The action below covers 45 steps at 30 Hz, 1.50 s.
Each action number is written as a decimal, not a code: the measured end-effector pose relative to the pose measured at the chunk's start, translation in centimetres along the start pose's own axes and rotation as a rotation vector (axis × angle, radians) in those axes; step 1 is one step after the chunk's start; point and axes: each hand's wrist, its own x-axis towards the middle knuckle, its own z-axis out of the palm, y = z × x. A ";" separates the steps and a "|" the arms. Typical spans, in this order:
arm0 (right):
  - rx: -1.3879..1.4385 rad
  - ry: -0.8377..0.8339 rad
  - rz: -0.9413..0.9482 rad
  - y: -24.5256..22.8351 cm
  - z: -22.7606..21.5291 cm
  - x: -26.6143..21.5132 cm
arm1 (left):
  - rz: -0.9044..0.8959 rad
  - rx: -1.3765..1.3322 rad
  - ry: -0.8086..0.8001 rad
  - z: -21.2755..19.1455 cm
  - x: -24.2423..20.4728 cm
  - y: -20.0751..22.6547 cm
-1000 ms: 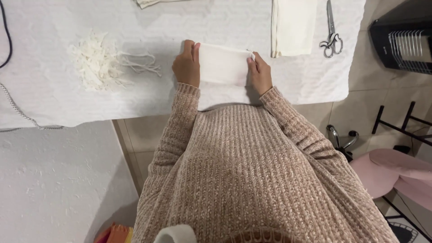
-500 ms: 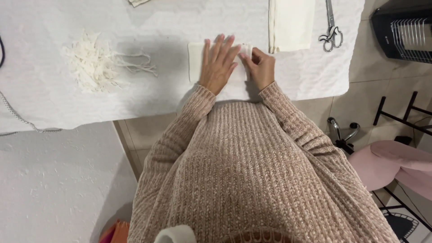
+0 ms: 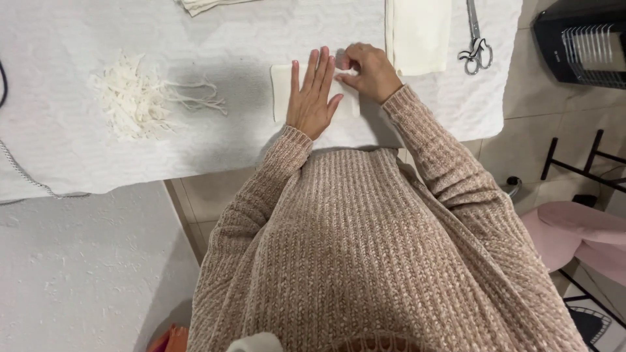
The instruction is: Folding and stacking white cloth pieces on a padded table.
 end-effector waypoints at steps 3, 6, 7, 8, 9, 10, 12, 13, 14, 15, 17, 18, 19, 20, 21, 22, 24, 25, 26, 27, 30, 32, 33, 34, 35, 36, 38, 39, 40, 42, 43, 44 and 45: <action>0.196 0.030 0.082 0.1 -0.5 -1.1 | -0.010 0.002 0.011 0.2 0.0 0.0; 0.415 0.112 0.260 0.4 0.5 -2.0 | -0.012 -0.013 -0.001 0.2 0.2 -0.1; 0.415 0.111 0.265 -0.2 0.6 -2.7 | -0.010 -0.015 -0.004 0.4 0.0 0.1; 0.474 0.232 0.245 -0.7 0.7 -2.9 | -0.011 -0.007 -0.002 0.4 0.1 0.0; 0.533 0.352 0.224 -1.3 0.7 -3.2 | -0.012 0.002 -0.001 0.5 0.2 0.0; 0.532 0.355 0.226 -1.6 0.9 -3.2 | -0.008 0.003 -0.001 1.2 0.4 -0.2; 0.274 0.527 0.070 -2.1 1.1 -3.1 | -0.024 -0.053 0.172 2.7 0.9 -0.6; 0.274 0.531 0.071 -2.6 0.7 -3.5 | -0.020 -0.052 0.173 2.5 1.0 -0.7; 0.366 0.511 0.087 -3.1 0.2 -3.6 | 0.037 -0.181 0.302 2.2 1.4 -0.9; 0.459 0.491 0.101 -3.6 -0.2 -3.7 | 0.096 -0.312 0.429 1.8 1.8 -1.2; 0.481 0.486 0.079 -3.1 -0.1 -4.0 | 0.233 -0.419 0.517 1.1 3.8 -1.5; 0.501 0.484 0.046 -2.9 -0.2 -4.0 | 0.370 -0.522 0.614 0.7 4.9 -1.8; 0.502 0.484 0.047 -3.4 -0.5 -4.5 | 0.370 -0.521 0.613 0.1 4.4 -1.6; 0.624 0.470 0.063 -3.8 -0.9 -4.7 | 0.387 -0.618 0.611 -0.7 4.4 -1.6; 0.746 0.454 0.077 -4.2 -1.5 -4.9 | 0.403 -0.714 0.607 -1.6 4.4 -1.6; 0.746 0.466 0.075 -4.5 -1.8 -5.4 | 0.415 -0.709 0.606 -2.0 4.3 -1.7; 0.626 0.391 -0.052 -5.3 -2.3 -6.4 | 0.414 -0.882 0.723 -2.8 3.9 -1.9; 0.627 0.398 -0.053 -5.9 -2.7 -6.7 | 0.420 -0.879 0.722 -3.2 3.6 -2.0; 0.621 0.465 -0.063 -6.5 -3.1 -7.2 | 0.387 -0.919 0.759 -3.5 3.3 -2.0; 0.614 0.533 -0.074 -7.2 -3.4 -7.7 | 0.353 -0.960 0.797 -3.9 3.0 -2.1; 0.646 0.643 -0.139 -7.7 -3.1 -7.9 | 0.417 -1.018 0.910 -1.3 2.9 -2.6; 0.550 0.648 -0.209 -7.3 -3.4 -7.6 | 0.431 -1.050 0.932 -2.6 2.0 -2.1; 0.453 0.647 -0.275 -7.1 -3.4 -7.6 | 0.442 -1.084 0.953 -3.1 1.3 -1.8; 0.452 0.651 -0.280 -6.7 -3.4 -7.8 | 0.448 -1.080 0.957 -2.9 1.3 -2.1; 0.410 0.618 -0.293 -6.3 -3.4 -8.1 | 0.410 -1.086 1.000 -2.7 1.1 -2.3; 0.369 0.580 -0.308 -5.9 -3.5 -8.1 | 0.368 -1.091 1.047 -2.5 1.0 -2.6; 0.380 0.557 -0.323 -7.2 -4.7 -8.5 | 0.343 -1.111 1.103 -4.2 0.6 -2.6; 0.392 0.534 -0.327 -7.9 -5.3 -8.8 | 0.317 -1.137 1.151 -4.9 0.2 -2.5; 0.392 0.531 -0.331 -8.2 -5.5 -8.8 | 0.314 -1.135 1.155 -5.3 -0.2 -2.2; 0.381 0.526 -0.340 -8.7 -5.9 -8.9 | 0.198 -1.191 1.159 -6.3 -0.9 -1.5; 0.380 0.528 -0.339 -9.0 -5.7 -8.9 | 0.200 -1.192 1.158 -5.7 -0.8 -1.6; 0.414 0.533 -0.346 -9.2 -5.5 -8.9 | 0.190 -1.199 1.162 -5.1 -0.7 -1.7; 0.448 0.536 -0.352 -9.4 -5.4 -8.9 | 0.180 -1.206 1.166 -4.5 -0.5 -1.8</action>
